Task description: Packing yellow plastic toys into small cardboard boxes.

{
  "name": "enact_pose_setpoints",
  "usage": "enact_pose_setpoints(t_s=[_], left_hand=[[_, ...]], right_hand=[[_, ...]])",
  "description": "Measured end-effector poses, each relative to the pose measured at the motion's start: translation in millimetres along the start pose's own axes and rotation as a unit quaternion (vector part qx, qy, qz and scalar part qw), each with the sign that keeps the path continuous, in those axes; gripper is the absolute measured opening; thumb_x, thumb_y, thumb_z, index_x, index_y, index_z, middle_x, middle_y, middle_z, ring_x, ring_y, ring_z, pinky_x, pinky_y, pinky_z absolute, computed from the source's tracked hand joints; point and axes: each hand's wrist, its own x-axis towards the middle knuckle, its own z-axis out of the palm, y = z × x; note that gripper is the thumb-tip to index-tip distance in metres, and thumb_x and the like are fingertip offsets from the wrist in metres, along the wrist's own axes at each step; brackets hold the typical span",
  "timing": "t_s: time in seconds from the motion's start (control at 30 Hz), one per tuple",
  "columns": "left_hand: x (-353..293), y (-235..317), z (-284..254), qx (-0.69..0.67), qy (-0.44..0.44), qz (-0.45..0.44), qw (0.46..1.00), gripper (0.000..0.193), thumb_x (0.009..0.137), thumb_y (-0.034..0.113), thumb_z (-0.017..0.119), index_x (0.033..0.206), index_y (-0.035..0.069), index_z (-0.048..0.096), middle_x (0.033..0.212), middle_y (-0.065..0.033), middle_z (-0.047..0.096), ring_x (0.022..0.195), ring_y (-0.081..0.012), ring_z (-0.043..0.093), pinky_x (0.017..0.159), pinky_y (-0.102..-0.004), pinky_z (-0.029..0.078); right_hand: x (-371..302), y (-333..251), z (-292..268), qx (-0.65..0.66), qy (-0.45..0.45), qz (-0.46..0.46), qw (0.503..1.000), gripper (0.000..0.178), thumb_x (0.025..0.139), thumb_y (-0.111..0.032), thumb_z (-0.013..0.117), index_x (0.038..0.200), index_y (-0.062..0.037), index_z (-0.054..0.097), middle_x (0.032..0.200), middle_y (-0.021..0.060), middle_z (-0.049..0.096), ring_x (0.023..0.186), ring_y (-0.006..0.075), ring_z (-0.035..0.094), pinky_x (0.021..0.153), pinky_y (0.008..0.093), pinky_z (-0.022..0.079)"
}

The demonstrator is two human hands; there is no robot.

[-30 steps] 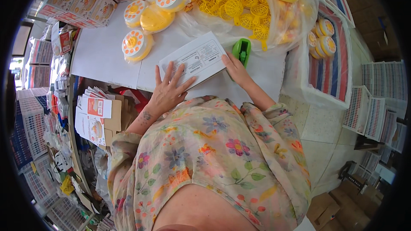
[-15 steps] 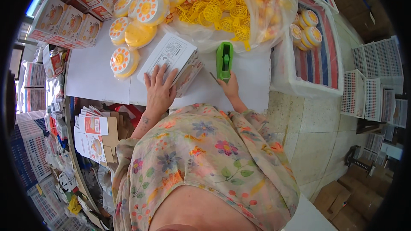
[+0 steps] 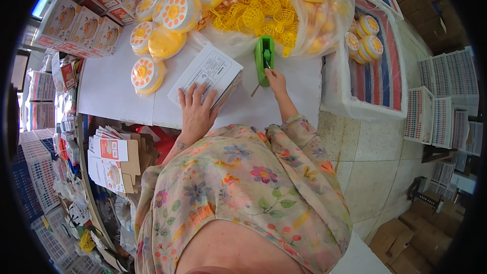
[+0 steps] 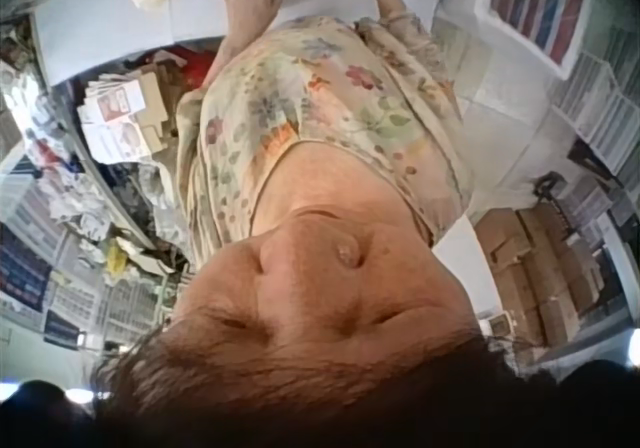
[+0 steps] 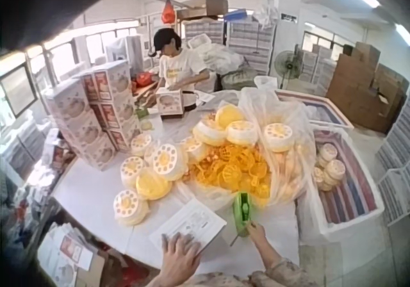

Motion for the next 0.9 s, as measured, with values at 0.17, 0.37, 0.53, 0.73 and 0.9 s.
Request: enact_pose_setpoints(t_s=[0.17,0.37,0.53,0.73,0.9], left_hand=[[2.5,-0.3,0.4,0.002,0.002,0.007,1.000,0.043,0.079,0.021,0.072,0.119,0.017,0.059,0.131,-0.0111,0.047,0.128,-0.0376,0.038,0.109,-0.0694,0.019],[-1.0,-2.0,2.2,0.003,-0.002,-0.006,1.000,0.042,0.081,0.023,0.071,0.122,0.018,0.060,0.134,-0.0105,0.047,0.131,-0.0362,0.037,0.111,-0.0664,0.017],[1.7,-3.5,-1.4,-0.010,-0.007,0.003,1.000,0.041,0.082,0.023,0.072,0.122,0.020,0.061,0.135,-0.0087,0.048,0.132,-0.0339,0.038,0.112,-0.0641,0.016],[-3.4,1.1,0.0,-0.024,0.000,-0.002,1.000,0.040,0.083,0.024,0.071,0.121,0.022,0.060,0.133,-0.0053,0.048,0.130,-0.0323,0.039,0.111,-0.0676,0.017],[1.7,-5.0,7.4,-0.035,0.028,-0.018,0.999,0.041,0.083,0.024,0.071,0.122,0.018,0.060,0.132,-0.0046,0.050,0.129,-0.0310,0.041,0.111,-0.0666,0.017]], right_hand=[[-0.3,19.7,21.2,0.021,0.178,-0.167,0.970,0.026,0.091,-0.023,0.067,0.102,-0.0008,0.073,0.097,0.0105,0.069,0.088,0.0209,0.064,0.079,0.0285,0.049],[-50.7,37.2,29.4,0.083,0.222,-0.088,0.968,0.022,0.091,-0.023,0.067,0.093,-0.0019,0.074,0.082,0.0051,0.069,0.076,0.0198,0.064,0.069,0.0292,0.050],[-49.1,42.2,20.0,0.292,0.074,0.137,0.944,0.023,0.090,-0.022,0.068,0.082,-0.0011,0.073,0.078,0.0051,0.069,0.069,0.0170,0.065,0.063,0.0285,0.051],[-35.5,36.5,-26.5,-0.193,0.081,-0.048,0.977,0.020,0.088,-0.020,0.069,0.087,0.0008,0.070,0.080,0.0063,0.070,0.069,0.0127,0.065,0.062,0.0232,0.050],[-77.3,-27.8,-34.0,0.124,-0.135,0.020,0.983,0.020,0.085,-0.017,0.071,0.090,0.0023,0.068,0.081,0.0083,0.070,0.074,0.0138,0.065,0.069,0.0267,0.052]])
